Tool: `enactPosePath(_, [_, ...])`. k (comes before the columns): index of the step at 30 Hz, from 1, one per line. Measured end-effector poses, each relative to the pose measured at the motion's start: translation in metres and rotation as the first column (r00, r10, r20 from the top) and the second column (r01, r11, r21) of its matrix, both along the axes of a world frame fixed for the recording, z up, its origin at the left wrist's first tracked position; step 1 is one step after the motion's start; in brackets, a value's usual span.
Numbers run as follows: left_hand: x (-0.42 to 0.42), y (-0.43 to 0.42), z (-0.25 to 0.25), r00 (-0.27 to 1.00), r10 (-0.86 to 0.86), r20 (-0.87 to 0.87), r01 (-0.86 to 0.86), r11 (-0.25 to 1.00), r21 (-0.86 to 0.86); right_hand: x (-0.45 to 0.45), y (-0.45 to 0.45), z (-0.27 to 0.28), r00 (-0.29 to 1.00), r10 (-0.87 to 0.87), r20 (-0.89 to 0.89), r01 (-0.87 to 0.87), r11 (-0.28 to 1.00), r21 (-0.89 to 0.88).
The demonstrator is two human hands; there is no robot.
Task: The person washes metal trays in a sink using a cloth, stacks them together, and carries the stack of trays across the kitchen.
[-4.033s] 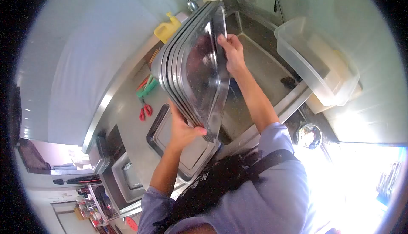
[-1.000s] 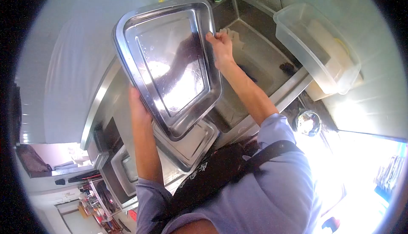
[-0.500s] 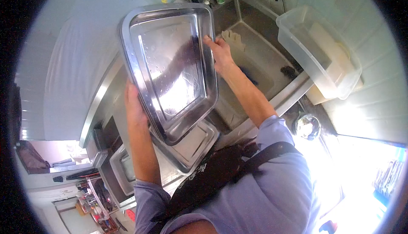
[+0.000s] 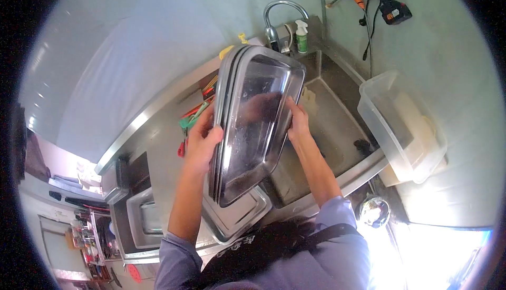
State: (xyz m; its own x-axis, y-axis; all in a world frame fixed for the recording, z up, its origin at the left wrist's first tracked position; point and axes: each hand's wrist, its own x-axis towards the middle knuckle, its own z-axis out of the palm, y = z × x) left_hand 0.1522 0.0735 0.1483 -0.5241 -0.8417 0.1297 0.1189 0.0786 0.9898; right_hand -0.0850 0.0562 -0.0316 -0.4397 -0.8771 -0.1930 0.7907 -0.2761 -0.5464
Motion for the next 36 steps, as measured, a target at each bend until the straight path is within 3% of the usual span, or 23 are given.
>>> enactPosePath(3, [-0.005,0.004,-0.006,1.000,-0.009,-0.029,0.010,1.000,0.019,-0.005,-0.002,0.003,1.000,0.014,0.005,-0.013,0.995,-0.098])
enactPosePath(8, [-0.011,0.020,-0.004,0.998,-0.018,-0.066,0.015,0.999,-0.042,-0.004,-0.002,0.012,0.999,-0.009,-0.034,0.007,0.999,-0.044])
enactPosePath(10, [-0.008,0.026,-0.001,0.999,0.035,0.016,-0.034,0.997,-0.075,-0.007,-0.010,-0.002,0.997,0.049,-0.055,-0.052,0.997,-0.050])
enactPosePath(16, [-0.003,0.036,-0.015,0.995,0.079,-0.058,-0.084,0.992,-0.089,-0.005,-0.021,-0.011,0.965,0.198,-0.172,-0.232,0.951,-0.205])
enactPosePath(21, [0.012,0.042,-0.021,0.989,0.091,-0.120,-0.105,0.988,-0.116,-0.002,-0.021,0.006,0.970,0.194,-0.149,-0.223,0.952,-0.211])
enactPosePath(22, [0.015,0.043,-0.021,0.989,0.093,-0.117,-0.108,0.986,-0.127,0.000,-0.017,0.018,0.960,0.160,-0.229,-0.197,0.969,-0.151])
enactPosePath(25, [0.028,0.043,-0.024,0.983,0.075,-0.168,-0.091,0.992,-0.090,0.016,-0.002,0.050,0.981,0.090,-0.172,-0.112,0.987,-0.119])
enactPosePath(29, [0.045,0.042,-0.037,0.948,0.056,-0.313,-0.098,0.988,-0.121,0.004,-0.017,0.031,0.948,0.090,-0.305,-0.131,0.984,-0.118])
enactPosePath(31, [0.059,0.045,-0.040,0.938,0.039,-0.343,-0.099,0.982,-0.159,0.027,-0.001,0.065,0.955,0.081,-0.284,-0.125,0.982,-0.139])
enactPosePath(36, [0.082,0.051,-0.033,0.947,0.074,-0.314,-0.132,0.977,-0.168,0.041,-0.007,0.077,0.949,0.057,-0.311,-0.109,0.983,-0.151])
